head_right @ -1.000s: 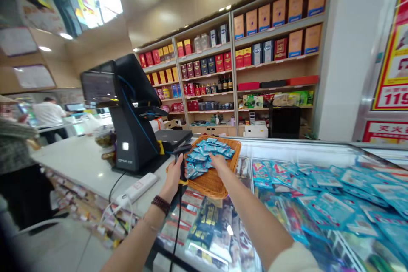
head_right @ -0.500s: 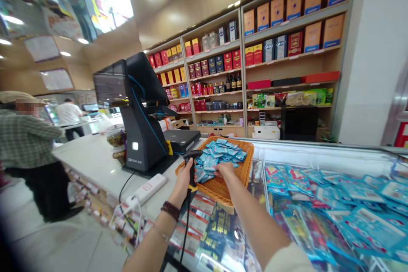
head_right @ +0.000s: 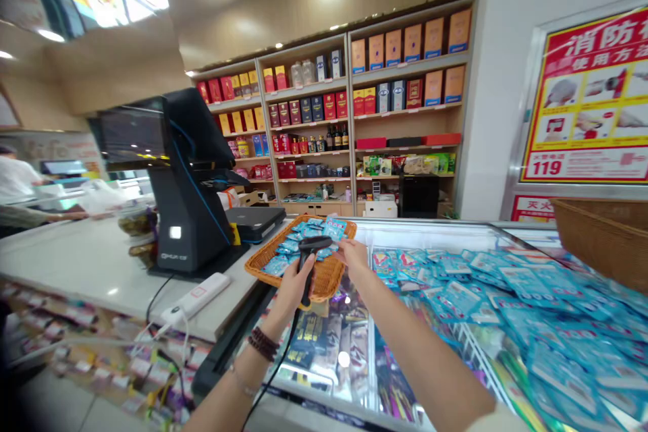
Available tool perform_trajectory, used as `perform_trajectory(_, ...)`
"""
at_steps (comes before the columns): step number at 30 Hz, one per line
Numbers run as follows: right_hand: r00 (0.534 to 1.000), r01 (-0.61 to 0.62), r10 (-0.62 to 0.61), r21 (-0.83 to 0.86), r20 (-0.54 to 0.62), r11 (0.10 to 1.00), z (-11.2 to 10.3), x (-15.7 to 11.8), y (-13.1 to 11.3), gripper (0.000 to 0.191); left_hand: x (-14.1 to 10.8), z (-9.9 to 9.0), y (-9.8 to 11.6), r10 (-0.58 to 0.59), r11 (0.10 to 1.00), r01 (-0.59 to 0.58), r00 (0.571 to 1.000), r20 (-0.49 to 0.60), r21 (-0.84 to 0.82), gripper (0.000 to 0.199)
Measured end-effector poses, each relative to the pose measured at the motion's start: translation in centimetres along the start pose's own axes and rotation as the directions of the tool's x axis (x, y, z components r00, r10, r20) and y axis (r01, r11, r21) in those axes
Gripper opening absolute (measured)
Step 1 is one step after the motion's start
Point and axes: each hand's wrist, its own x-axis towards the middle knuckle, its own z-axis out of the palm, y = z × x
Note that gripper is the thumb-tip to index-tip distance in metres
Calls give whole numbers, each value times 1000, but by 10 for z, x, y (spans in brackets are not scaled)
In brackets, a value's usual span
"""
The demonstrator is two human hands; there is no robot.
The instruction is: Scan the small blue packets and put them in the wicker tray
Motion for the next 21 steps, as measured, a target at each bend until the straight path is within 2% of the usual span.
perform_trajectory(6, 994, 56, -53, 24, -99, 998, -62, -4, -27, 38, -18, 33, 16, 29, 999, -31, 997, 71, 28, 70)
perform_trajectory(10, 986, 82, -79, 8, -148, 997, -91, -9, -39, 38, -25, 54, 20, 32, 999, -37, 989, 142, 32, 68)
perform_trajectory(16, 974, 64, -54, 39, -222, 997, -112, -18, -51, 35, -32, 77, 19, 40, 997, -54, 976, 216, 57, 67)
perform_trajectory(21, 967, 73, -62, 35, -248, 997, -122, -18, -51, 31, -36, 83, 19, -40, 999, 35, 978, 205, 26, 59)
